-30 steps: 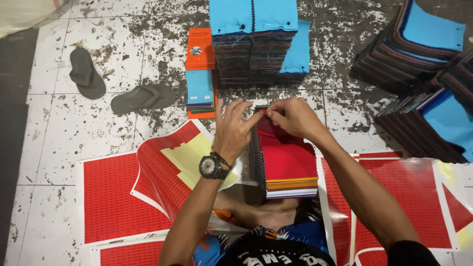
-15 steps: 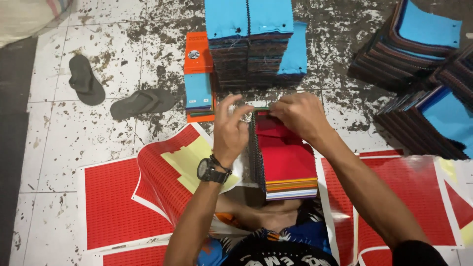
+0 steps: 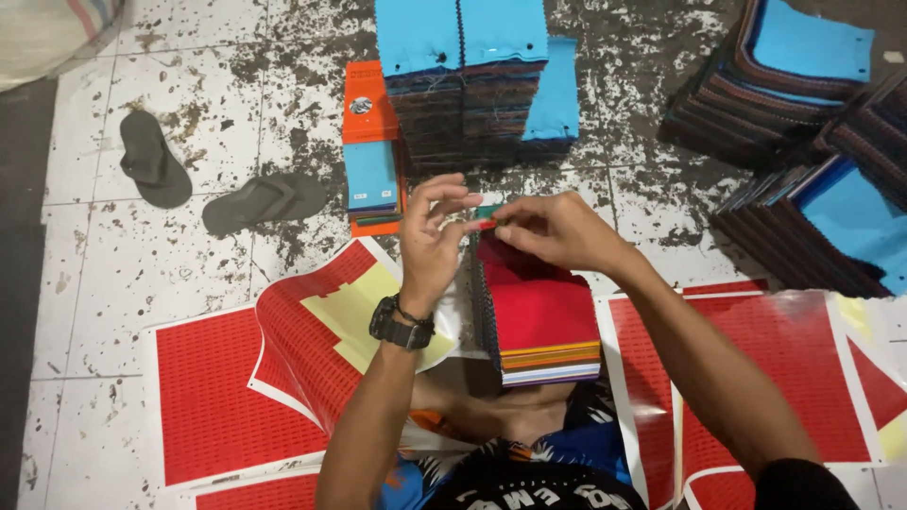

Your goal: The person sits on the floor and peels small red stickers from a large red sheet, placing them onto a stack of colorful notebooks. The person repeatedly picks up the sheet, peels stickers, and adds them to the stack.

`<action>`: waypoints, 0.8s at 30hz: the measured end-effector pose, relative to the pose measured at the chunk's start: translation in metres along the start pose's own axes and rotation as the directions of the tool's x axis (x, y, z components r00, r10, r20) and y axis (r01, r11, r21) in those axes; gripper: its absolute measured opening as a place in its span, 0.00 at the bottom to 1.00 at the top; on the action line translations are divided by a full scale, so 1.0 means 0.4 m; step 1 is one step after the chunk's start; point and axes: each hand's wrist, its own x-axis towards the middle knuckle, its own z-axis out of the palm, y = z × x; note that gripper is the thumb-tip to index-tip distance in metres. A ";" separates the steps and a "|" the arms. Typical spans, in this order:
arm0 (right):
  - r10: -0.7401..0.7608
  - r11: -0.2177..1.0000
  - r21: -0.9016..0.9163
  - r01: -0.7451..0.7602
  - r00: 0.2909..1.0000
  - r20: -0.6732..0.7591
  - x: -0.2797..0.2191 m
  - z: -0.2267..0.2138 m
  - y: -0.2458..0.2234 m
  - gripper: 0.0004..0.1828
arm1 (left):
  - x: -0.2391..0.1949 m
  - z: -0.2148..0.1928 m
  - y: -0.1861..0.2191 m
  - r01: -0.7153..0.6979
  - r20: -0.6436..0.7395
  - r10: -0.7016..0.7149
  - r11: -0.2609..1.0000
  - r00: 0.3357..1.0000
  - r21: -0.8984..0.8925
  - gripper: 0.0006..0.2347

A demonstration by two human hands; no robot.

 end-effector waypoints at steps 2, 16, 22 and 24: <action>0.026 0.999 0.021 -0.026 1.000 0.003 0.006 0.006 0.009 0.10 | -0.001 0.003 -0.007 -0.003 -0.001 0.003 1.000 1.000 -0.008 0.17; 0.145 0.962 0.229 -0.151 0.989 0.042 0.014 0.009 0.081 0.10 | -0.013 -0.028 -0.010 -0.312 0.294 0.156 0.720 0.943 0.620 0.17; 0.045 0.985 0.168 -0.044 0.999 -0.002 0.014 -0.006 0.069 0.09 | -0.026 -0.030 0.001 -0.218 0.205 0.074 0.274 0.976 0.937 0.14; 0.070 0.970 0.235 -0.067 0.998 -0.007 0.009 0.003 0.114 0.09 | -0.022 -0.037 0.001 -0.220 0.199 0.094 0.456 0.976 0.862 0.18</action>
